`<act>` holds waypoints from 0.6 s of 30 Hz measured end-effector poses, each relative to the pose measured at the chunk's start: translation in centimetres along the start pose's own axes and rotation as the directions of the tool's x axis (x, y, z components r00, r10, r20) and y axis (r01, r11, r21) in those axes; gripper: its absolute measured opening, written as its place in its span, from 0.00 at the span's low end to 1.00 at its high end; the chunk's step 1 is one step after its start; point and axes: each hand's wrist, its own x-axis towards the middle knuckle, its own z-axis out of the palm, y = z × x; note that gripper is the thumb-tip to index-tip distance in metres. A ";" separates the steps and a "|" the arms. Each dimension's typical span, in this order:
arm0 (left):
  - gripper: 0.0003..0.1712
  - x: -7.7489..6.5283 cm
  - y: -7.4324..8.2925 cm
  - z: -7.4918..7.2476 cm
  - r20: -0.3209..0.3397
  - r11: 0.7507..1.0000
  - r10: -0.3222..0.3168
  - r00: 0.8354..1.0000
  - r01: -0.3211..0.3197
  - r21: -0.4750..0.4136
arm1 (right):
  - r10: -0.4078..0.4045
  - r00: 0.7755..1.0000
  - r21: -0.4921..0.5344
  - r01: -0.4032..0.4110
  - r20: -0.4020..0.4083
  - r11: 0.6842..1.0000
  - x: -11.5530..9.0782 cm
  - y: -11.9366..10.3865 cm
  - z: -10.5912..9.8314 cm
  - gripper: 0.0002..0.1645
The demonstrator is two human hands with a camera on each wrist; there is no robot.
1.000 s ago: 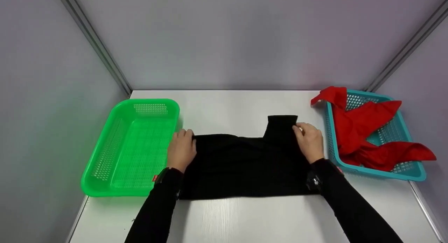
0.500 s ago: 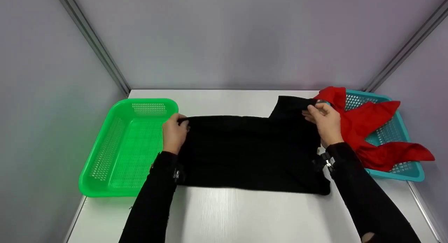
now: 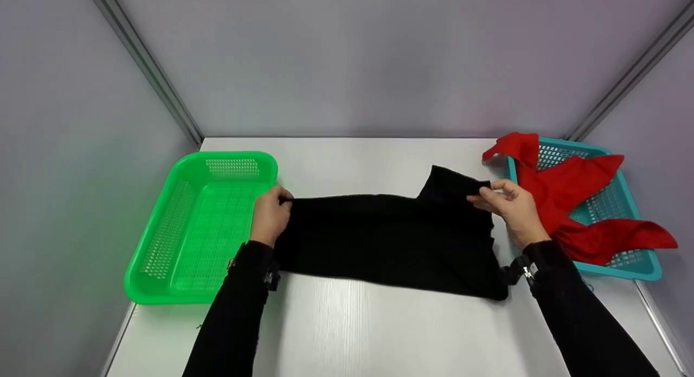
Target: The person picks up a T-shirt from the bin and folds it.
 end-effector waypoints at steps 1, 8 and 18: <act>0.05 -0.2 -0.3 0.1 0.012 1.000 0.016 1.000 -0.016 0.023 | 0.016 1.000 -0.027 -0.015 0.025 1.000 -0.6 0.4 -0.5 0.06; 0.09 -1.4 -1.6 0.9 0.081 0.968 0.083 0.993 -0.100 0.229 | 0.201 0.966 -0.277 -0.152 0.161 0.949 -3.9 2.3 -3.2 0.10; 0.09 -2.6 -2.4 2.3 0.116 0.827 0.173 0.978 -0.209 0.523 | 0.369 0.832 -0.775 0.109 0.414 0.623 -4.7 2.5 -2.7 0.04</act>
